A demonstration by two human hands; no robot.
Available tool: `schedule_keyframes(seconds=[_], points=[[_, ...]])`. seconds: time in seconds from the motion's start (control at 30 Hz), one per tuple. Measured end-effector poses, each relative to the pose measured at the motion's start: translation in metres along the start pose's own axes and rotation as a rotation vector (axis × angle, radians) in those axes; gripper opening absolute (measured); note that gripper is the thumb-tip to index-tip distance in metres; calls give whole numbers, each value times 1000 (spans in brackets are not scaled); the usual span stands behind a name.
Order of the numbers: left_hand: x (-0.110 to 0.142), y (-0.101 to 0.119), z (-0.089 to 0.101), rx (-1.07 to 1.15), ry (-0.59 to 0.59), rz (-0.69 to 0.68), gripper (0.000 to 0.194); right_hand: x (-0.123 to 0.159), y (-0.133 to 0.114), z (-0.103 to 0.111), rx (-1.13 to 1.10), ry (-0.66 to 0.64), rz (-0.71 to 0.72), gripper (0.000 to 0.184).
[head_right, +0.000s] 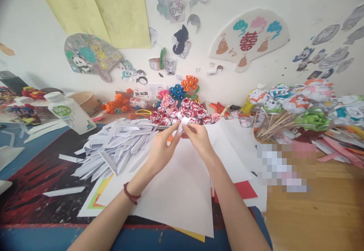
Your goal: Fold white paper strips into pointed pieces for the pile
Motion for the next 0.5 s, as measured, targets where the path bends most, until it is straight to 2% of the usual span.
schedule_keyframes(seconds=[0.1, 0.2, 0.33, 0.5], points=[[-5, -16, 11, 238, 110, 180, 28, 2, -3, -6, 65, -55, 61, 38], [-7, -30, 15, 285, 139, 265, 23, 6, -8, -15, 105, -114, 129, 40], [-10, -36, 16, 328, 146, 285, 23, 10, -11, -22, 134, -147, 144, 44], [-11, -35, 14, 295, 98, 263, 25, 12, -16, -23, 156, -158, 201, 41]])
Point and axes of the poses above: each hand's wrist, its own x-axis away from the middle knuckle, its own z-axis out of the back of the hand, y = z × x, the point moved 6 cm from there along -x, towards the middle knuckle, and after that the axes turned 3 degrees about y, right-handed, at the moved point
